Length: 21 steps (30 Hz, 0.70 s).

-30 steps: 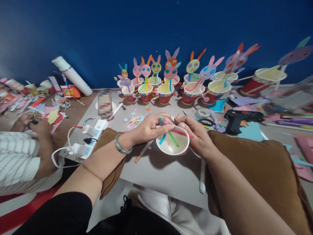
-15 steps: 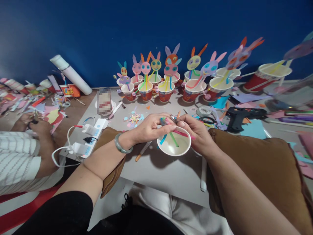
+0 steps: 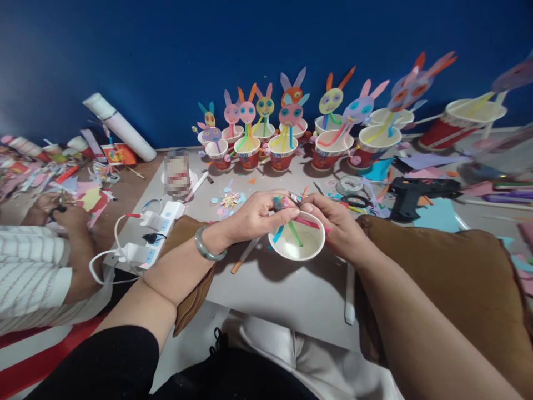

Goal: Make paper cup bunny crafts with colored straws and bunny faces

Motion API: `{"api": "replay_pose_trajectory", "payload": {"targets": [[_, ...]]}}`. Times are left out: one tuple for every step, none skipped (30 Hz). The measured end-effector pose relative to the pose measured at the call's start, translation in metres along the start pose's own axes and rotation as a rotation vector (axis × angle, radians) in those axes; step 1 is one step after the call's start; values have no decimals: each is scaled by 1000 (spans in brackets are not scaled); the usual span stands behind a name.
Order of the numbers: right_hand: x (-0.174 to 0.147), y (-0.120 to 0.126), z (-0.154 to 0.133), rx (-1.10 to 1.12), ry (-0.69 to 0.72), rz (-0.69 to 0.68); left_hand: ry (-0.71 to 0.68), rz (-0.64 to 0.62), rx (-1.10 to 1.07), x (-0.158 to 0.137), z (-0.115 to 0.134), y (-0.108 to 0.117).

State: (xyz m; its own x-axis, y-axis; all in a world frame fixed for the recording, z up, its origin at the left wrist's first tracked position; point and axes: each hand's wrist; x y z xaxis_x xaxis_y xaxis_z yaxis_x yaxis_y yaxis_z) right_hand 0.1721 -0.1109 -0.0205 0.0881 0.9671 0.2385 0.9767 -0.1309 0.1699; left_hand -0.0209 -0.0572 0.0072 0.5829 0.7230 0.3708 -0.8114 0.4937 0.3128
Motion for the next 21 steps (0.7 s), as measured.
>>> {"api": "replay_pose_trajectory", "payload": {"targets": [[0,0,1,2,-2,0,1,-5,5,0,-1,0],[0,-1,1,6,-2,2,1,-10,11,0,-1,1],[0,-1,2,11,-3,5,1,-13,15,0,-2,1],[0,-2,2,16,-4,10,0,-15,17,0,-2,1],[0,-3,3,21,-5,15,1,-15,20,0,-2,2],[0,-4,3,24,-8,20,1,-14,22,0,-2,2],[-1,-4,4,26,-11,26,3,-14,23,0,-2,2],[-1,-5,4,27,-13,31,6,-14,25,0,-1,3],[-2,-6,4,29,-15,34,13,-14,24,1,-1,3],[-2,-7,4,32,-16,38,24,-12,23,1,1,3],[-2,-8,4,33,-15,42,36,-10,23,1,2,3],[-2,-9,4,33,-14,47,50,-7,25,2,3,4],[-2,-10,5,30,-11,52,65,-5,29,2,4,4],[-2,-10,5,26,-7,55,78,-6,32,2,5,4],[-2,-11,5,22,-2,59,89,-9,33,2,6,5],[-2,-12,6,21,3,62,96,-12,29,2,6,5],[-3,-12,6,23,8,65,104,-16,24,2,6,5],[-3,-13,7,28,11,67,111,-21,19,2,6,6],[-3,-14,7,31,13,70,117,-23,12,2,6,6],[-3,-14,8,34,13,70,124,-22,4,2,6,6],[-4,-15,9,36,12,72,131,-21,-2,2,6,6]]}}
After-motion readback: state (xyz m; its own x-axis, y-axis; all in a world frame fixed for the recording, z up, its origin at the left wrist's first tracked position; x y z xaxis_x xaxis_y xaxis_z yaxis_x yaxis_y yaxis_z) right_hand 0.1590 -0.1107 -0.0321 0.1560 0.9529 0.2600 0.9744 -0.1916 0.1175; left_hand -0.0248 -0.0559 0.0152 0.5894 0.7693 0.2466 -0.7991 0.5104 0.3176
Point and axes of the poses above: each hand's wrist, its own x-axis towards the middle knuckle, its own y-axis out of the back of the hand, z = x × y, and after that the axes turned 13 degrees about z, right-handed
